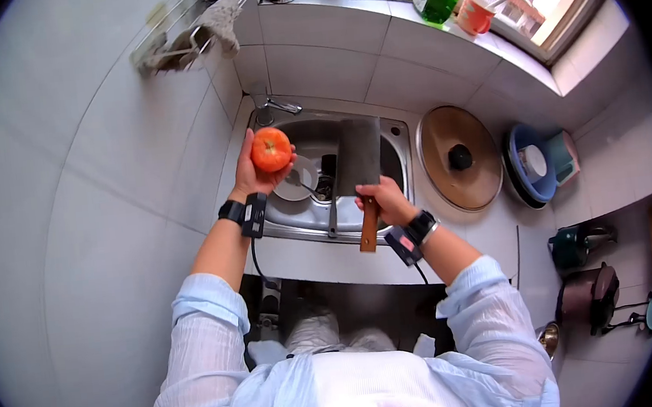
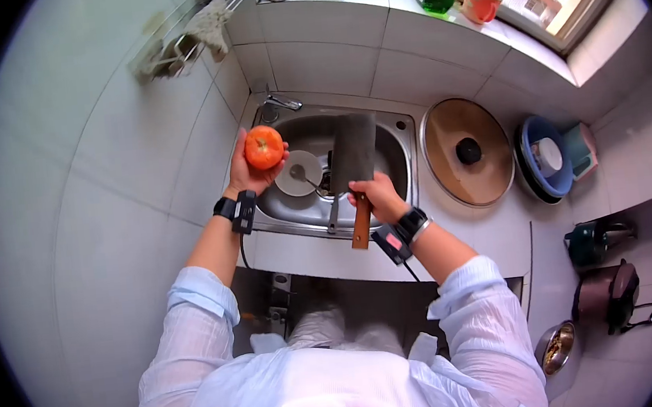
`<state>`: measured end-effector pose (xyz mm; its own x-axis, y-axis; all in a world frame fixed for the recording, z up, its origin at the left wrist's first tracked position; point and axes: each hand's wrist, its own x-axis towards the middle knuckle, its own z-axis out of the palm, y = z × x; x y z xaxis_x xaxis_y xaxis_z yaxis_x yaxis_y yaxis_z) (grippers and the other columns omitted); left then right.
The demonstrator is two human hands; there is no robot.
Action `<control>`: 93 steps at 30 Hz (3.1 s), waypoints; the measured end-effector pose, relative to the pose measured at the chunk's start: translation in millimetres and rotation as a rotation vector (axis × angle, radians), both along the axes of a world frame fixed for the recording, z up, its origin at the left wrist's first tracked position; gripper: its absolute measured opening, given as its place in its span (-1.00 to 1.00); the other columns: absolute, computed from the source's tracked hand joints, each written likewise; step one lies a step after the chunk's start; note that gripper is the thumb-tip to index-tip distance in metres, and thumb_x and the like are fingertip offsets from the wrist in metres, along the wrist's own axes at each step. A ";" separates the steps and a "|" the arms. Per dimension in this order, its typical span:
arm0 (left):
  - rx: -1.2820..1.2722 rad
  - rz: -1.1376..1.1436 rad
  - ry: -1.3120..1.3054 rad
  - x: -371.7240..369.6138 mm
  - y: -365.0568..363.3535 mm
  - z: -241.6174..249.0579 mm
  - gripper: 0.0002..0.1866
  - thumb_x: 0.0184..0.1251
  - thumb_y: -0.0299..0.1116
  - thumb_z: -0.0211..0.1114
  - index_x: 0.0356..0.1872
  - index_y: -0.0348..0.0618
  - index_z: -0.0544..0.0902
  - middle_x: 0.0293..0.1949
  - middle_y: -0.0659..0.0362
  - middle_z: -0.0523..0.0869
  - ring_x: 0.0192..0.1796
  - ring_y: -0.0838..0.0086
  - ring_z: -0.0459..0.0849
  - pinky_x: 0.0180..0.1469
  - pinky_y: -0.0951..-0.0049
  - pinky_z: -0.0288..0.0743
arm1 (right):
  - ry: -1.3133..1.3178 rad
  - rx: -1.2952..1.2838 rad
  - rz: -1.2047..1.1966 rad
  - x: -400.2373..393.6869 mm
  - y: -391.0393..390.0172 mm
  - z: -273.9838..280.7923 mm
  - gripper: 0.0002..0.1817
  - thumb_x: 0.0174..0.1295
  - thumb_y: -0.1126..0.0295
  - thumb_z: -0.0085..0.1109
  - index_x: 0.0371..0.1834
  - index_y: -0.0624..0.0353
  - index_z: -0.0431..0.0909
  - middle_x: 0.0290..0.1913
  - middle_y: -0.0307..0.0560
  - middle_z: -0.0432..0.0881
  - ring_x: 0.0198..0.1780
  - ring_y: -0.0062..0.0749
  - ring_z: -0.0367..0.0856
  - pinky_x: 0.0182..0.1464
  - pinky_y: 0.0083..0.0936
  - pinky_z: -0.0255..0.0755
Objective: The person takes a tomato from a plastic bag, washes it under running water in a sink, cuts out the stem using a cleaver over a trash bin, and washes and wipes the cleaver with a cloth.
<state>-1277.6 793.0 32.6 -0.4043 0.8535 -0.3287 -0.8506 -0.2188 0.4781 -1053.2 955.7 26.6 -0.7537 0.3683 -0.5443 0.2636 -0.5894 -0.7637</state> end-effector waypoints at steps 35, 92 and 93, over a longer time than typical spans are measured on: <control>0.099 -0.008 -0.137 -23.5 -5.5 -38.0 -0.14 0.22 0.32 -0.05 0.31 -0.22 0.15 -0.07 -0.14 0.53 -0.16 0.13 0.66 -0.20 0.26 0.66 | -0.273 0.139 0.524 -81.5 96.0 -174.4 -0.83 0.12 0.59 0.20 -0.20 0.33 0.53 -0.37 -0.15 0.60 -0.47 -0.52 0.56 -0.39 -0.62 0.51; 0.126 -0.064 -0.115 -43.1 8.9 -19.1 -0.28 0.20 0.30 0.02 0.14 -0.11 0.42 -0.08 -0.09 0.58 -0.15 0.13 0.66 -0.26 0.29 0.67 | -0.085 1.304 0.207 -13.1 46.2 -92.4 -0.82 0.01 0.56 0.19 -0.27 0.21 0.57 -0.19 0.02 0.47 -0.21 0.06 0.52 -0.17 -0.20 0.44; 0.072 -0.055 -0.062 -38.4 8.3 -14.7 -0.28 0.20 0.30 0.02 0.14 -0.12 0.41 -0.08 -0.09 0.58 -0.17 0.15 0.66 -0.26 0.30 0.67 | -0.150 1.241 0.238 -9.5 47.1 -81.5 -0.84 0.06 0.51 0.18 -0.26 0.26 0.56 -0.24 0.08 0.48 -0.23 0.06 0.55 -0.18 -0.23 0.46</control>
<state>-1315.9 801.3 17.9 -0.3372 0.8962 -0.2883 -0.8897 -0.2033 0.4087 -1062.7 1002.8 -54.9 -0.8320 0.5545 -0.0178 0.3957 0.5704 -0.7198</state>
